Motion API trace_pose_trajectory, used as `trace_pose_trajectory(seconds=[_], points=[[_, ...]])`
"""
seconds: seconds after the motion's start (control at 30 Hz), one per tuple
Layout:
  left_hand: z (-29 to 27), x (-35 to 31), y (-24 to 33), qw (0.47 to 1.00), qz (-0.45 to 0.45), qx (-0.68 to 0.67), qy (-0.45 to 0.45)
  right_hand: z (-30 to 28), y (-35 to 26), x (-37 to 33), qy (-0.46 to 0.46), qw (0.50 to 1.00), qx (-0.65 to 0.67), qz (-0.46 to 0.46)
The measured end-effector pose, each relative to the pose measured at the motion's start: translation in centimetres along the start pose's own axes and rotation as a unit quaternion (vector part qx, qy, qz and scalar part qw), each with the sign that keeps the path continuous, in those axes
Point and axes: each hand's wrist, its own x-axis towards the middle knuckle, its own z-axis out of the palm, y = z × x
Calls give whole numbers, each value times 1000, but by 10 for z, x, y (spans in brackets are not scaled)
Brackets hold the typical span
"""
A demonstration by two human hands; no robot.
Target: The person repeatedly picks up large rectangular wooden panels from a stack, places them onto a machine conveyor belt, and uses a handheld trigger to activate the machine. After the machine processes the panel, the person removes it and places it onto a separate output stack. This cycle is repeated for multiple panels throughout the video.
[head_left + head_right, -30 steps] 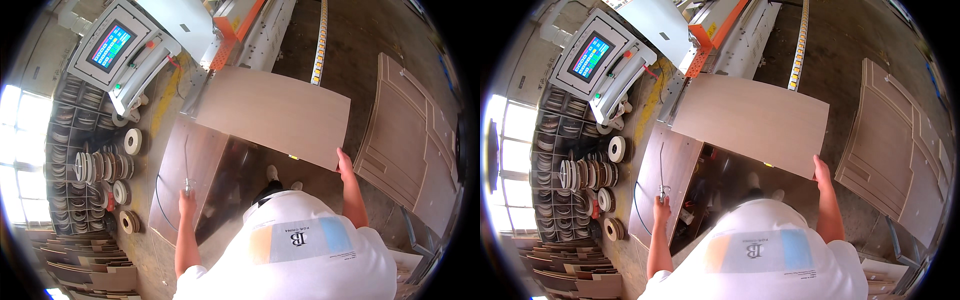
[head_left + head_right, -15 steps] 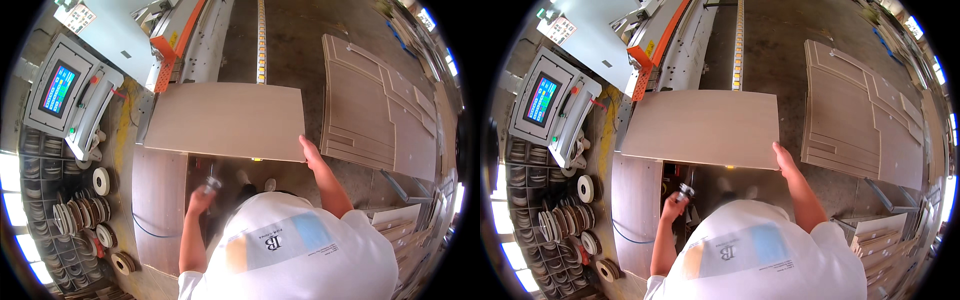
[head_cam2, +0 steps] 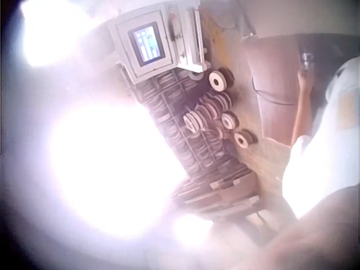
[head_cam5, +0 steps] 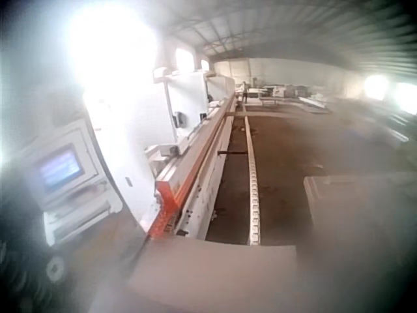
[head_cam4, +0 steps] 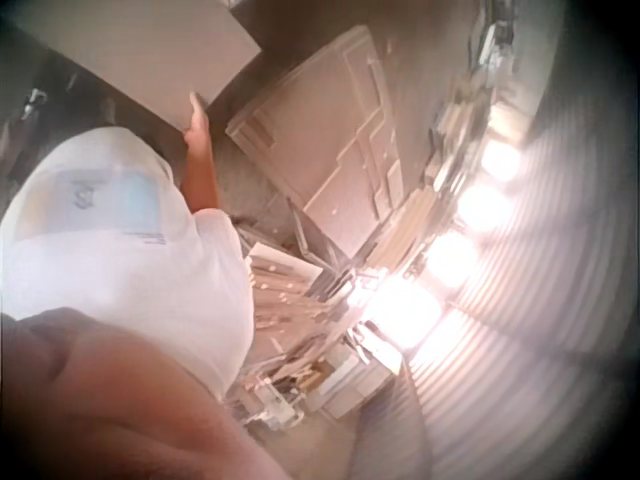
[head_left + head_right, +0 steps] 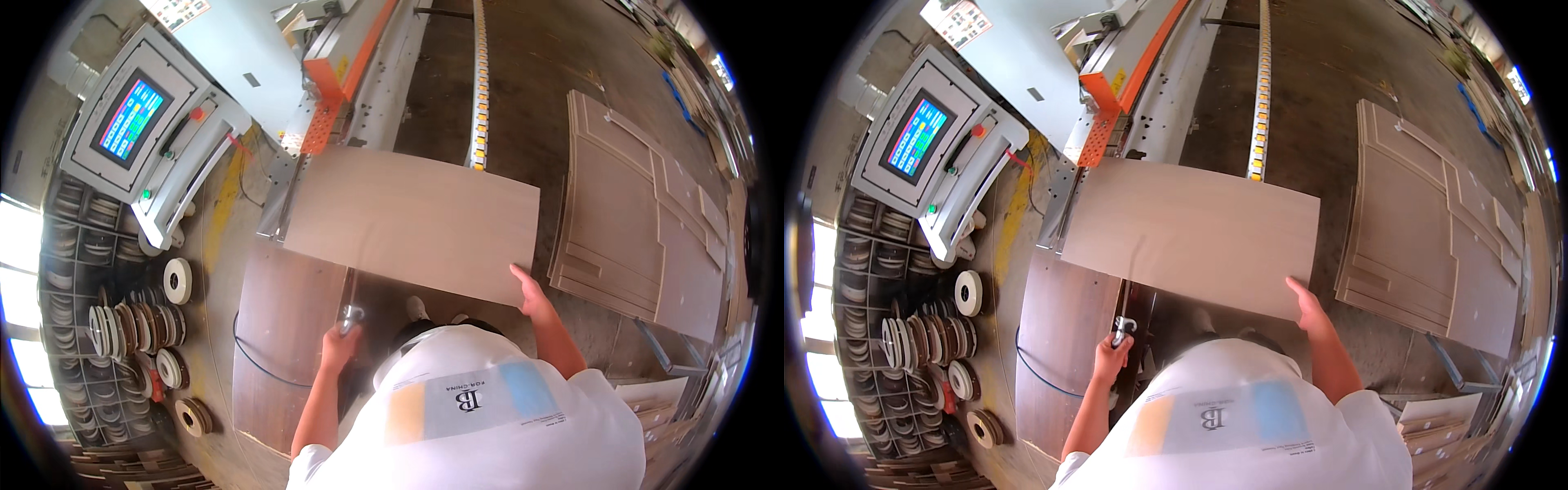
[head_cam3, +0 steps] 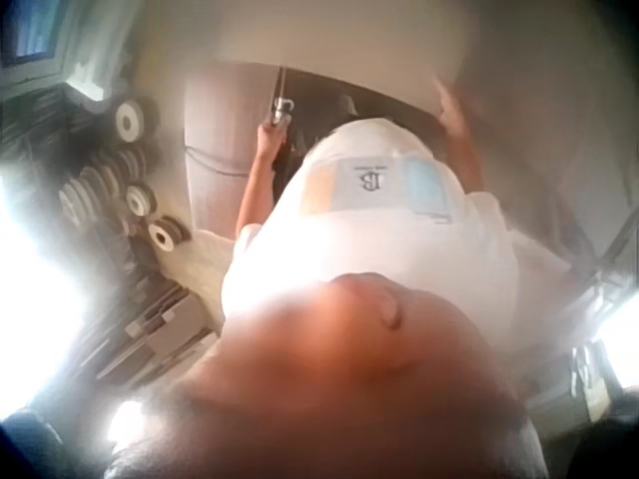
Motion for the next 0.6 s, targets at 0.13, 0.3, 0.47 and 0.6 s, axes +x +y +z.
trace_pose_trajectory(seconds=[0.13, 0.3, 0.47, 0.6], points=[[4, 28, -21, 992, 32, -87, 90, 14, -4, 12, -24, 999, 33, -11], [18, 29, -7, 988, 28, -113, 100, 35, -17, 30, -46, 998, 48, -10], [24, 21, 4, 994, -23, -53, 88, 42, -30, 40, -28, 997, 64, -14], [40, 14, 28, 995, -54, -4, 85, 30, -35, 65, -31, 995, 84, -41]])
